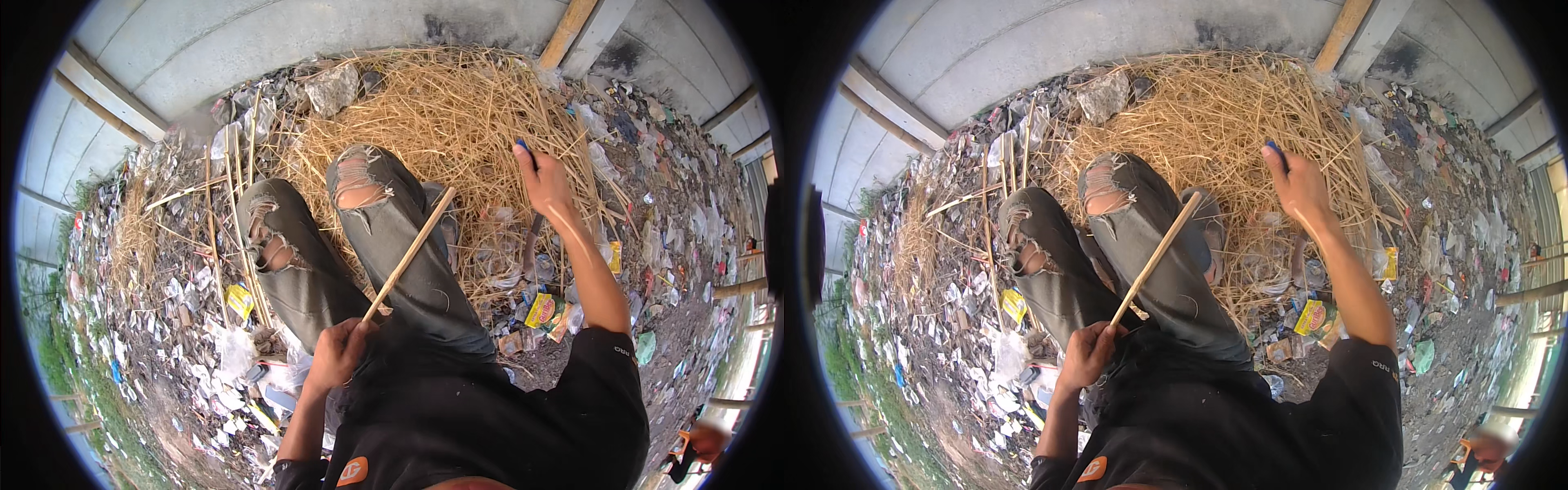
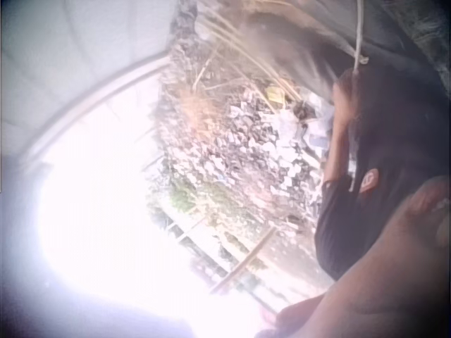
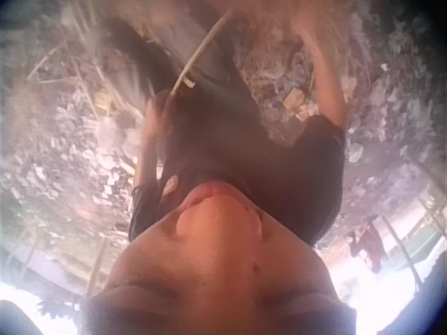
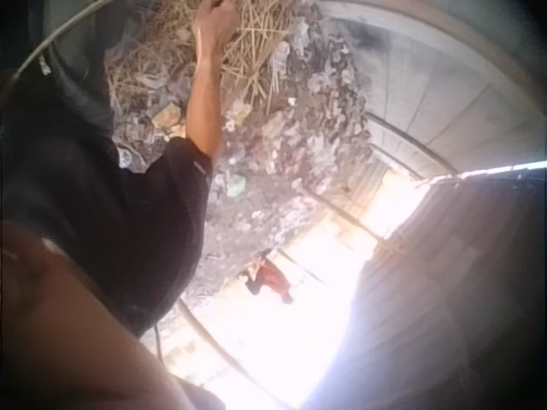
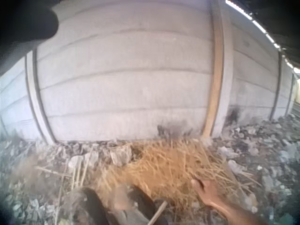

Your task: The person sits on a bed of straw and uses a blue utility knife to shave the surface of a long, thin bamboo stick. They hold the stick with their left hand and scrape along its length with the knife in their right hand, removing thin strips of material.

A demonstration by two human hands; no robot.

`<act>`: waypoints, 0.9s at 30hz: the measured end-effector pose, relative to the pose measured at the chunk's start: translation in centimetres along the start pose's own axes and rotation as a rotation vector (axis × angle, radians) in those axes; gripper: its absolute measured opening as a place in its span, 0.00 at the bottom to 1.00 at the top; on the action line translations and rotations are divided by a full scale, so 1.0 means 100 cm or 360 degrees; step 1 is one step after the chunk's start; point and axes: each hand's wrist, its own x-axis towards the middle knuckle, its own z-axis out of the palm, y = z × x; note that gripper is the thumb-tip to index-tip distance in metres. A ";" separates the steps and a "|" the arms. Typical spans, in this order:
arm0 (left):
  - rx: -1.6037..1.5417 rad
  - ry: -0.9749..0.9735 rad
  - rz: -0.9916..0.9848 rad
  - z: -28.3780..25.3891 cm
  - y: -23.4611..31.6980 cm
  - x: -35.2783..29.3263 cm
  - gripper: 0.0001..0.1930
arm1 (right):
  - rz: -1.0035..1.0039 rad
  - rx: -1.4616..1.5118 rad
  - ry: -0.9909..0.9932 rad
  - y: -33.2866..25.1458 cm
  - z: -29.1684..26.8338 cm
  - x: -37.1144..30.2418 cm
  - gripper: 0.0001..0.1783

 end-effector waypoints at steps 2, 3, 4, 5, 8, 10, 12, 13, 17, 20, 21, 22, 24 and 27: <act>-0.0181 -0.0055 0.0079 0.005 -0.004 0.020 0.17 | -0.0201 0.0122 -0.0198 -0.054 0.010 -0.031 0.39; -0.0202 -0.0021 0.0111 0.009 0.001 0.027 0.18 | -0.0308 0.0142 -0.0294 -0.071 0.018 -0.047 0.38; -0.0159 -0.0015 0.0110 0.011 0.006 0.030 0.18 | -0.0380 0.0177 -0.0382 -0.084 0.029 -0.062 0.38; -0.0113 -0.0032 0.0118 0.011 0.012 0.037 0.18 | -0.0434 0.0200 -0.0457 -0.092 0.037 -0.076 0.38; -0.0096 -0.0031 0.0181 0.016 0.016 0.047 0.18 | -0.0430 0.0095 -0.0660 -0.111 0.051 -0.103 0.37; -0.0077 0.0000 0.0200 0.019 0.018 0.049 0.17 | -0.0414 0.0141 -0.0668 -0.114 0.062 -0.106 0.37; -0.0001 0.0053 0.0188 0.018 0.024 0.049 0.16 | -0.0440 0.0146 -0.0608 -0.109 0.073 -0.106 0.37; 0.0037 0.0072 0.0187 0.019 0.026 0.049 0.16 | -0.0474 0.0128 -0.0546 -0.105 0.080 -0.104 0.36; 0.0244 0.0197 0.0270 0.015 0.024 0.038 0.13 | -0.0313 -0.0111 -0.0353 -0.074 0.089 -0.062 0.36; 0.0361 0.0170 0.0289 -0.003 0.002 0.004 0.14 | 0.0404 -0.0159 0.0038 0.032 0.003 0.028 0.39; 0.0381 0.0168 0.0269 -0.007 0.000 -0.003 0.15 | 0.0292 -0.0122 0.0083 0.027 -0.001 0.031 0.39; 0.0378 0.0179 0.0269 -0.008 0.004 0.002 0.15 | 0.0182 -0.0085 0.0128 0.022 -0.005 0.028 0.39; 0.0349 0.0153 0.0187 -0.003 0.011 0.002 0.15 | 0.0015 0.0014 0.0003 -0.005 -0.003 -0.004 0.39; 0.0413 0.0214 0.0282 0.008 0.022 0.019 0.11 | -0.0186 0.0214 -0.0274 -0.074 0.012 -0.050 0.38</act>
